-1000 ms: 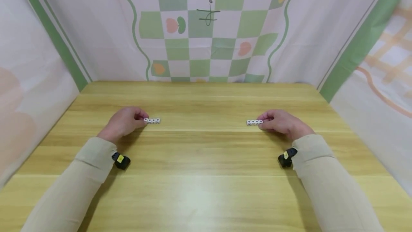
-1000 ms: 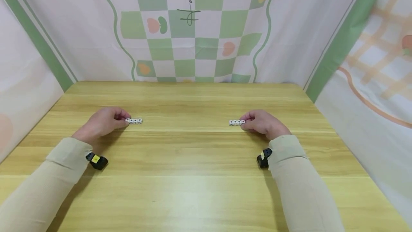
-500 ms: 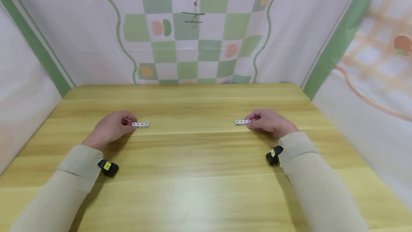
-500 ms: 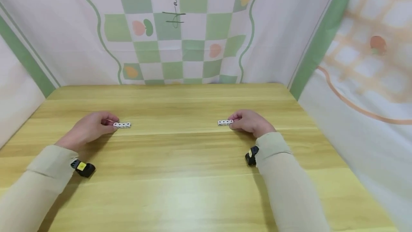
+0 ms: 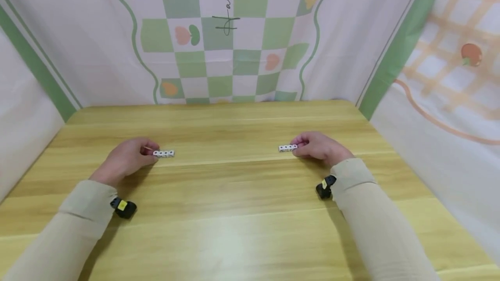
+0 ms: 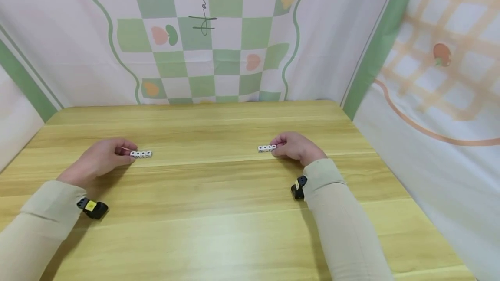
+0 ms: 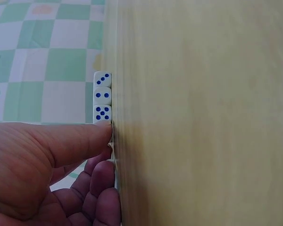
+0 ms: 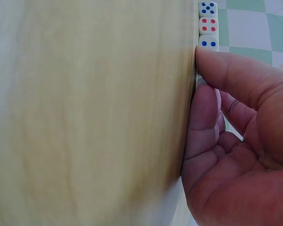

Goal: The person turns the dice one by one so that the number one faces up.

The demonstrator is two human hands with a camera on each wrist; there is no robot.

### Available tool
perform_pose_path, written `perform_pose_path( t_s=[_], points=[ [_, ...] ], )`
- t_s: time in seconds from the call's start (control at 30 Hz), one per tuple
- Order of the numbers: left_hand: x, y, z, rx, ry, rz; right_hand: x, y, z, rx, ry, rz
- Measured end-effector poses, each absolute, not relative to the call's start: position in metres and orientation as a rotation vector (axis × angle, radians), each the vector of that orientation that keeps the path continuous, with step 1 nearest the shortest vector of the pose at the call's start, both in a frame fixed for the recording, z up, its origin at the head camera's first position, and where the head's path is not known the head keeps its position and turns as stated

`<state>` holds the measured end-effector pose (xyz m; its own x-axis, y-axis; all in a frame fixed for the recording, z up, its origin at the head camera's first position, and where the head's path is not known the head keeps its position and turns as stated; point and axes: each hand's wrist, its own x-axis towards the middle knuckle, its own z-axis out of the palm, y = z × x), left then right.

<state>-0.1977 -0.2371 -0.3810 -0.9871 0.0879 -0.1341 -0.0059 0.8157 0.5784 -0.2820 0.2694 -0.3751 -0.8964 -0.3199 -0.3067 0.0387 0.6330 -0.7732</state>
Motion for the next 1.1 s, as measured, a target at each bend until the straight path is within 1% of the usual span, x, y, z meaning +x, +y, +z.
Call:
perform_pose_path(
  t_s=[0.33, 0.77, 0.97, 1.1],
  points=[
    [-0.194, -0.237, -0.381, 0.065, 2.818, 0.943, -0.286, 0.27, -0.376, -0.243, 2.408, -1.187],
    [-0.192, -0.223, -0.378, 0.17, 2.839, 0.938, -0.277, 0.293, -0.374, -0.224, 2.397, -1.225],
    [-0.174, -0.217, -0.37, 0.215, 2.96, 0.871, -0.269, 0.295, -0.37, -0.151, 2.411, -1.21],
    [-0.156, -0.21, -0.364, 0.335, 3.054, 0.866, -0.261, 0.296, -0.366, -0.158, 2.466, -1.176]
  ],
)
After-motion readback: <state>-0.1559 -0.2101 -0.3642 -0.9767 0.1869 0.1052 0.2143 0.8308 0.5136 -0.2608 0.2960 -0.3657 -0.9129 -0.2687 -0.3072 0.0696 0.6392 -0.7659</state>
